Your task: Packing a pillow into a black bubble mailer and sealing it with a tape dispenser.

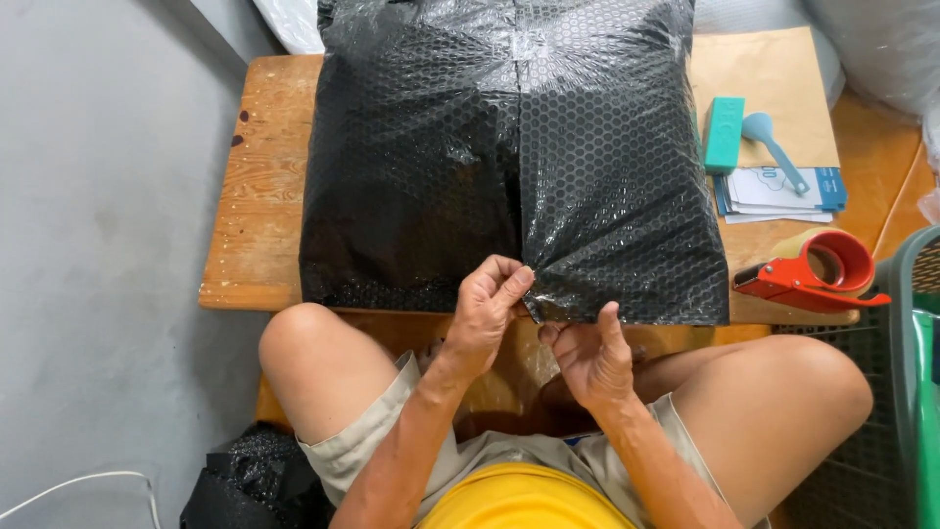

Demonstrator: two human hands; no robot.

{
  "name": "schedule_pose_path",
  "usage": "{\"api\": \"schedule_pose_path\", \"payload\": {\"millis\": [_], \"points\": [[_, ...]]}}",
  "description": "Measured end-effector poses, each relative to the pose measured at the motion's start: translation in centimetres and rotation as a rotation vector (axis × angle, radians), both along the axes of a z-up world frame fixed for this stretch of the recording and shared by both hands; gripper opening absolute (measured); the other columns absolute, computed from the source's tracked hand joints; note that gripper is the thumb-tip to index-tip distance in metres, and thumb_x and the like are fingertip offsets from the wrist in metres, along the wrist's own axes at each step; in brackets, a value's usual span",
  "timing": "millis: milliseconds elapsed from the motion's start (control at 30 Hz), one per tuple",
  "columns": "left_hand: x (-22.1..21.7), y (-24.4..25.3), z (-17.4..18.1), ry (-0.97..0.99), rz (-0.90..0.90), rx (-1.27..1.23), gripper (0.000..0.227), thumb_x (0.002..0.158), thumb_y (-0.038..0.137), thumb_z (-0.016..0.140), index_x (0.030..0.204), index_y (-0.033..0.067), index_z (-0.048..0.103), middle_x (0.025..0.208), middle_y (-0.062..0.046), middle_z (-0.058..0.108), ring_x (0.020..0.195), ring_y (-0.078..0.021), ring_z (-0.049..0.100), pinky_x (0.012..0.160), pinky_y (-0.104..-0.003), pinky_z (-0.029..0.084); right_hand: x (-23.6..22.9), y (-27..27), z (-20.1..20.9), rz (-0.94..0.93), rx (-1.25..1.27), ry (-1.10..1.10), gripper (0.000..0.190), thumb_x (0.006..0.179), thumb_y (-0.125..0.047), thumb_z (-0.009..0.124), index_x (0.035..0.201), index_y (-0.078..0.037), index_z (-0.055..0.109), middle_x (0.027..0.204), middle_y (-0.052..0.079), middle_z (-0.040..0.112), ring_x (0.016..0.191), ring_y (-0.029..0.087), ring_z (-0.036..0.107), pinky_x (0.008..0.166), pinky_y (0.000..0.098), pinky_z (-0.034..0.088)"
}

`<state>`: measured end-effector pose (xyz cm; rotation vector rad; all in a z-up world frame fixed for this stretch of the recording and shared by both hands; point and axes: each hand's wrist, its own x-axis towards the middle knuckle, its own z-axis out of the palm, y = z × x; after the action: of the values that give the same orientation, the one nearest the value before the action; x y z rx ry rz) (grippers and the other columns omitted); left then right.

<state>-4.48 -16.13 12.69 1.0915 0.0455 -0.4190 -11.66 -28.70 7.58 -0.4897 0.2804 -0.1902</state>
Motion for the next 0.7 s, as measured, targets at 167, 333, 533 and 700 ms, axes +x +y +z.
{"api": "schedule_pose_path", "payload": {"millis": [167, 333, 533, 700], "points": [[-0.4, 0.0, -0.1, -0.237, 0.146, 0.290, 0.015, 0.096, 0.017, 0.075, 0.097, 0.0058, 0.066, 0.072, 0.001, 0.065, 0.072, -0.0035, 0.057, 0.066, -0.020, 0.051, 0.8, 1.4, -5.3, 0.151, 0.001, 0.030, 0.067, 0.087, -0.057, 0.066, 0.136, -0.011, 0.061, 0.128, 0.012, 0.070, 0.106, 0.030, 0.070, 0.094, 0.0459, 0.057], [-0.7, -0.1, 0.1, -0.355, 0.232, 0.558, 0.020, 0.093, 0.021, 0.078, 0.098, 0.0070, 0.066, 0.072, -0.004, 0.072, 0.065, -0.0068, 0.065, 0.062, -0.025, 0.054, 0.9, 0.8, -15.4, 0.087, 0.107, 0.188, 0.025, 0.093, -0.017, 0.076, 0.103, 0.005, 0.069, 0.099, 0.015, 0.075, 0.093, 0.028, 0.075, 0.091, 0.0440, 0.061], [-0.3, 0.2, -0.8, -0.353, 0.214, 0.591, 0.022, 0.091, 0.025, 0.080, 0.098, 0.0094, 0.066, 0.072, -0.002, 0.073, 0.062, -0.0077, 0.064, 0.059, -0.024, 0.053, 1.2, 2.2, -6.6, -0.011, -0.134, 0.290, 0.016, 0.078, 0.016, 0.068, 0.064, 0.009, 0.064, 0.059, 0.011, 0.055, 0.058, 0.018, 0.057, 0.071, 0.0377, 0.056], [-0.3, 0.3, -0.8, -0.353, 0.211, 0.590, 0.024, 0.091, 0.026, 0.080, 0.097, 0.0093, 0.065, 0.072, -0.003, 0.072, 0.062, -0.0084, 0.065, 0.058, -0.024, 0.053, 0.9, 1.1, -6.7, -0.016, -0.743, 0.152, 0.010, 0.076, 0.019, 0.065, 0.069, 0.011, 0.064, 0.065, 0.017, 0.053, 0.069, 0.021, 0.058, 0.072, 0.0373, 0.054]]}}
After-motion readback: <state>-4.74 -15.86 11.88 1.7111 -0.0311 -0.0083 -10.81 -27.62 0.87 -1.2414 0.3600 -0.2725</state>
